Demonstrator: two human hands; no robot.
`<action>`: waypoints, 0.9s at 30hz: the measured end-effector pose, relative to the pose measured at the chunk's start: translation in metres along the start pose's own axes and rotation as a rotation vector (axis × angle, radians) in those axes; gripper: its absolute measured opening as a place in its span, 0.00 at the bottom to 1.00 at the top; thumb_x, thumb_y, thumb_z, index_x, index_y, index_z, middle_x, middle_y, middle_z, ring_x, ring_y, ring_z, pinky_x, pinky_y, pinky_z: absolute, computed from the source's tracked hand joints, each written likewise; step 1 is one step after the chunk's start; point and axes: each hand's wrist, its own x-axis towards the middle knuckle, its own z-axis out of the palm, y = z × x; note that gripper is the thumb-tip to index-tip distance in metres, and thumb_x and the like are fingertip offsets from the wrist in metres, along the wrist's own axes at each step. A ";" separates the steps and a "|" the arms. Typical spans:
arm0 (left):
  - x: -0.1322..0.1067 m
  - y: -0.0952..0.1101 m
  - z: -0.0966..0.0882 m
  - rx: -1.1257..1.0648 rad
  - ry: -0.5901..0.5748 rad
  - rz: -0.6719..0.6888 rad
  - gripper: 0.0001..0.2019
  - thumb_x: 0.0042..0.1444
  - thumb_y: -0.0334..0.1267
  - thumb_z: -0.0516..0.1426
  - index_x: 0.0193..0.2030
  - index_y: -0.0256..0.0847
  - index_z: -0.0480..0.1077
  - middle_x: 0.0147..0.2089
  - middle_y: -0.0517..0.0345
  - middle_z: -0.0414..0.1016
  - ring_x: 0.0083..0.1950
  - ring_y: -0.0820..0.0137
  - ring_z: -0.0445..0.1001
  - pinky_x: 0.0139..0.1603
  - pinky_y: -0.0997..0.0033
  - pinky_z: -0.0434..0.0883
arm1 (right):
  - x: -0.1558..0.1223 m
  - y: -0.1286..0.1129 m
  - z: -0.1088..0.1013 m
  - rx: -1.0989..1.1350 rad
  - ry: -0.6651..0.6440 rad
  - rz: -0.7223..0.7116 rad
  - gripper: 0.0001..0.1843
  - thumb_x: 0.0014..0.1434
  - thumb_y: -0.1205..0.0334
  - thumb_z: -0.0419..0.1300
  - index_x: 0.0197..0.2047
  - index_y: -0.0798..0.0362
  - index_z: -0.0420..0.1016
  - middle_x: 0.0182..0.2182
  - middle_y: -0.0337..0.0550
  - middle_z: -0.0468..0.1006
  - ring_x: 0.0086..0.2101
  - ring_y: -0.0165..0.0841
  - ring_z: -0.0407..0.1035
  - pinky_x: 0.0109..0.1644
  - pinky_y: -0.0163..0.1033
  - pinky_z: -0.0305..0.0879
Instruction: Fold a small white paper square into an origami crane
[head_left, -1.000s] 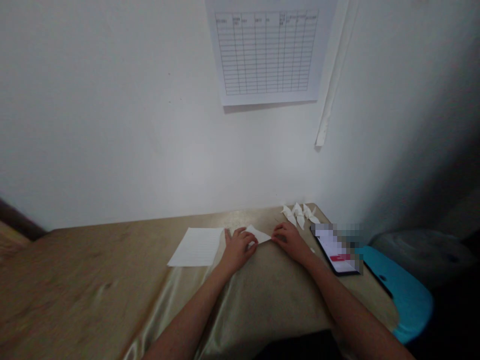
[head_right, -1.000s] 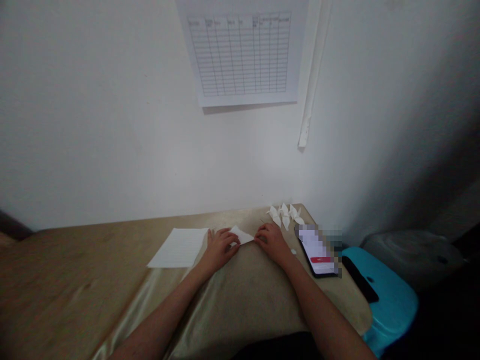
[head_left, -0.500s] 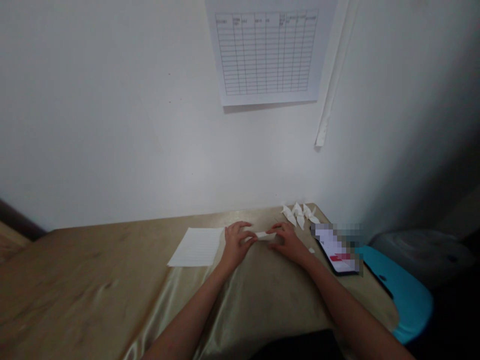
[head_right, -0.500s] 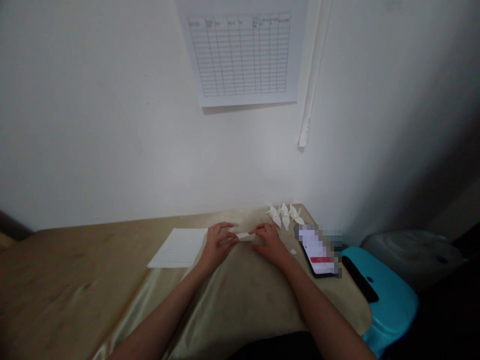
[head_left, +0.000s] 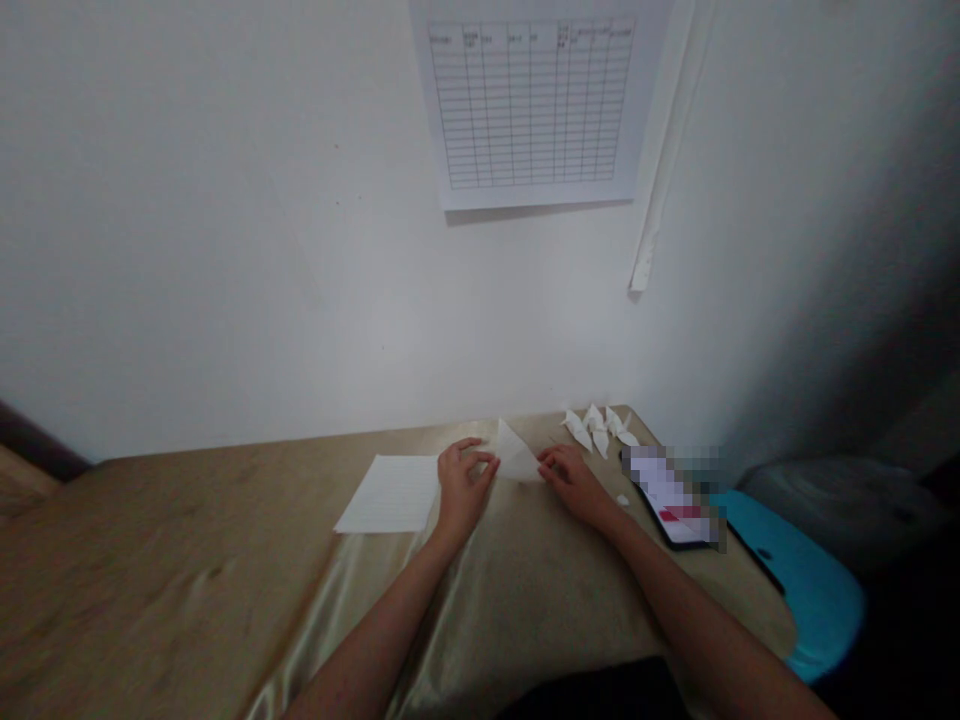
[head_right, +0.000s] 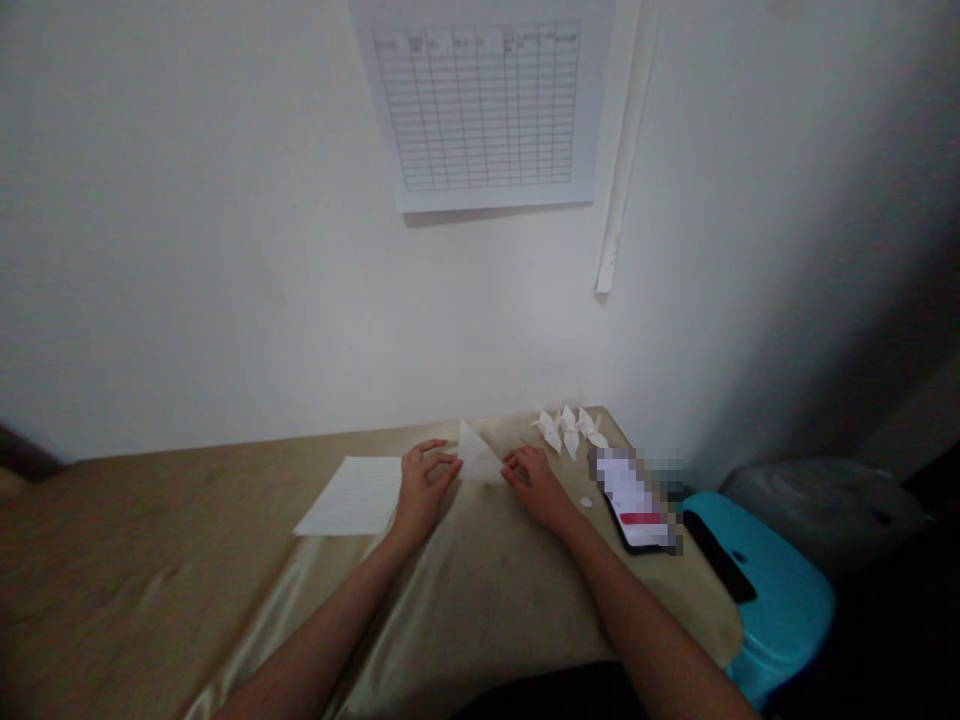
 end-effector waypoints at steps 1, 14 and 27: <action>0.000 0.000 0.000 0.008 0.003 -0.004 0.04 0.59 0.40 0.61 0.35 0.46 0.79 0.55 0.55 0.74 0.60 0.61 0.68 0.66 0.54 0.62 | 0.001 0.000 0.000 0.012 0.008 0.005 0.11 0.65 0.55 0.54 0.36 0.50 0.73 0.44 0.46 0.76 0.49 0.37 0.66 0.59 0.47 0.61; -0.009 0.002 0.007 0.334 -0.237 -0.068 0.04 0.53 0.40 0.64 0.30 0.44 0.76 0.60 0.54 0.70 0.64 0.52 0.61 0.65 0.41 0.56 | -0.003 0.001 -0.002 -0.238 -0.030 0.057 0.13 0.54 0.65 0.65 0.44 0.52 0.74 0.45 0.47 0.74 0.51 0.42 0.64 0.60 0.49 0.60; -0.011 -0.001 0.008 0.404 -0.259 -0.065 0.33 0.55 0.40 0.64 0.67 0.63 0.60 0.72 0.50 0.56 0.70 0.49 0.55 0.65 0.26 0.53 | -0.007 -0.018 -0.009 -0.184 -0.332 -0.054 0.26 0.53 0.49 0.69 0.55 0.42 0.77 0.59 0.43 0.74 0.61 0.46 0.58 0.67 0.55 0.50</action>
